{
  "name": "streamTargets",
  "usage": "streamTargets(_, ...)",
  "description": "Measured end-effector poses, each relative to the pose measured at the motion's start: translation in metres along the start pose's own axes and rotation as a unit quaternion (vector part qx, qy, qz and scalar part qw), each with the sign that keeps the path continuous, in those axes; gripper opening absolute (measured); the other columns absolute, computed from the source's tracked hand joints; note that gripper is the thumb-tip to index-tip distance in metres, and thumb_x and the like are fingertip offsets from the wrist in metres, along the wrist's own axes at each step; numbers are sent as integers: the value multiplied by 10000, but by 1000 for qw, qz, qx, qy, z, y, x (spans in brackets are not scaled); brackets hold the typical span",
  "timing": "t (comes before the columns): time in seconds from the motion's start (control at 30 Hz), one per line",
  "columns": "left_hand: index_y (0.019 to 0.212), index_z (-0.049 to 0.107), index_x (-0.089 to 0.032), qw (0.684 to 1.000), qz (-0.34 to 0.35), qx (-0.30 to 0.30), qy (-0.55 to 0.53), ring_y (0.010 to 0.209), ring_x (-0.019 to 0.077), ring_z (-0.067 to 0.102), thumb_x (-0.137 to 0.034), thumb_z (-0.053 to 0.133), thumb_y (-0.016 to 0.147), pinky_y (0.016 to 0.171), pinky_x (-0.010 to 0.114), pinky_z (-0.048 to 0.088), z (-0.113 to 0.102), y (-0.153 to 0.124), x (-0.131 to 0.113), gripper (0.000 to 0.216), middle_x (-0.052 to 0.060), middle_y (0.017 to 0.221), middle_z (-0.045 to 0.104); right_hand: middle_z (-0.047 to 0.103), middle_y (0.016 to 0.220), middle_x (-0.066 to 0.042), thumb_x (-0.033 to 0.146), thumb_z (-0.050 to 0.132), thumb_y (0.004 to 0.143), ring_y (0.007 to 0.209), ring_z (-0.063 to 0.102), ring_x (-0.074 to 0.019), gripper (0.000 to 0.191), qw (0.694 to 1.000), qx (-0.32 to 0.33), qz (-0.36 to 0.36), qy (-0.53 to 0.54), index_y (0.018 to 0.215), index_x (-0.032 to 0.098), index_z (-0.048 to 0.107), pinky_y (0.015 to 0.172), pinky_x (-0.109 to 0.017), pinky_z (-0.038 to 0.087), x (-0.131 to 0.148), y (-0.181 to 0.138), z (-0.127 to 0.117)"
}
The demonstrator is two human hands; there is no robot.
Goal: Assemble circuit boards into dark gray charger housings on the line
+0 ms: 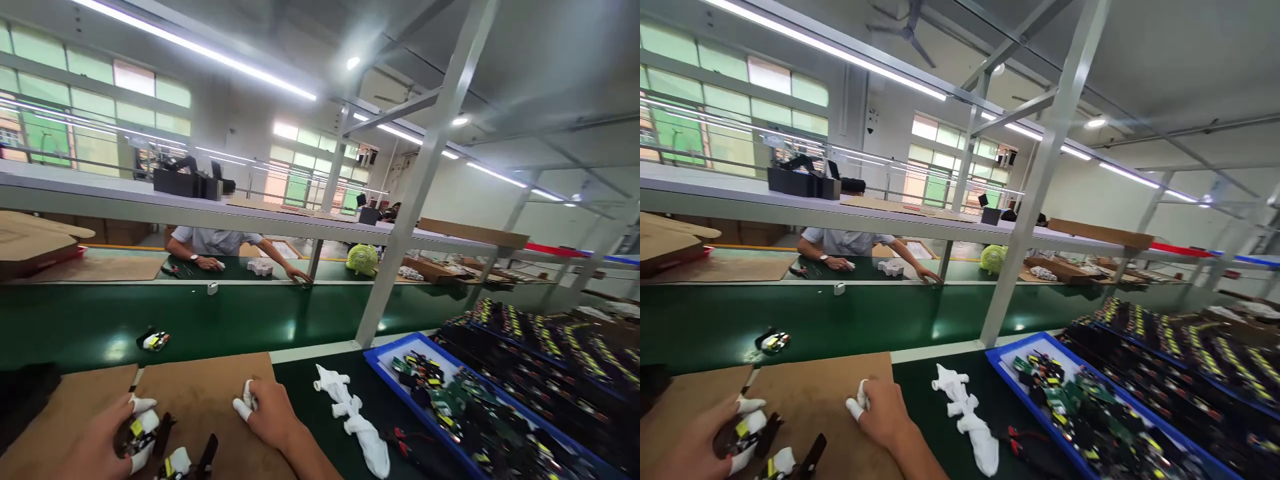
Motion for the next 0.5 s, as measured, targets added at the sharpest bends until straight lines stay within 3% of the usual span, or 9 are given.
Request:
streamTargets(0.07,826,876,-302,995,-47,10,-92,954,399,791,-224,953,448,897,429,620,3,-2,-8,394,48,920,860,760,855,4,307,757,1005,800,701,-183,263,1000,-8,-9,-3,793,238,620,709,-284,340,0,3,-4)
streamTargets(0.13,869,862,-243,953,-110,37,-281,1044,388,768,-170,1018,434,938,403,600,14,-4,-15,468,76,950,847,743,837,-1,275,702,1037,784,692,-184,271,1000,-10,-21,-7,789,240,599,697,-288,328,0,8,-7)
streamTargets(0.17,897,854,-234,940,-120,35,-317,1044,378,765,-244,1045,465,920,404,604,18,-5,-19,473,78,954,840,733,823,0,273,681,1051,765,681,-183,283,1000,-9,-27,-9,786,242,586,688,-291,320,0,10,-7)
streamTargets(0.3,1030,843,-172,899,-140,46,-413,1086,359,751,-560,989,689,926,420,604,27,-8,-27,537,133,1057,825,708,810,-9,310,640,1089,750,653,-193,314,999,4,-41,-22,792,248,560,688,-307,290,0,17,-6)
streamTargets(0.5,1149,843,-124,837,-163,96,-513,1078,326,764,-520,959,781,906,386,603,27,-13,-31,552,167,1166,825,697,828,-29,323,641,1103,782,631,-200,307,998,13,-40,-39,815,245,570,710,-331,258,-2,22,0)
Point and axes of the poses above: each hand's wrist, its own y-axis towards the middle knuckle, its own z-axis out of the palm, x = y × z, the point moved 6 cm from there along y, towards the middle knuckle
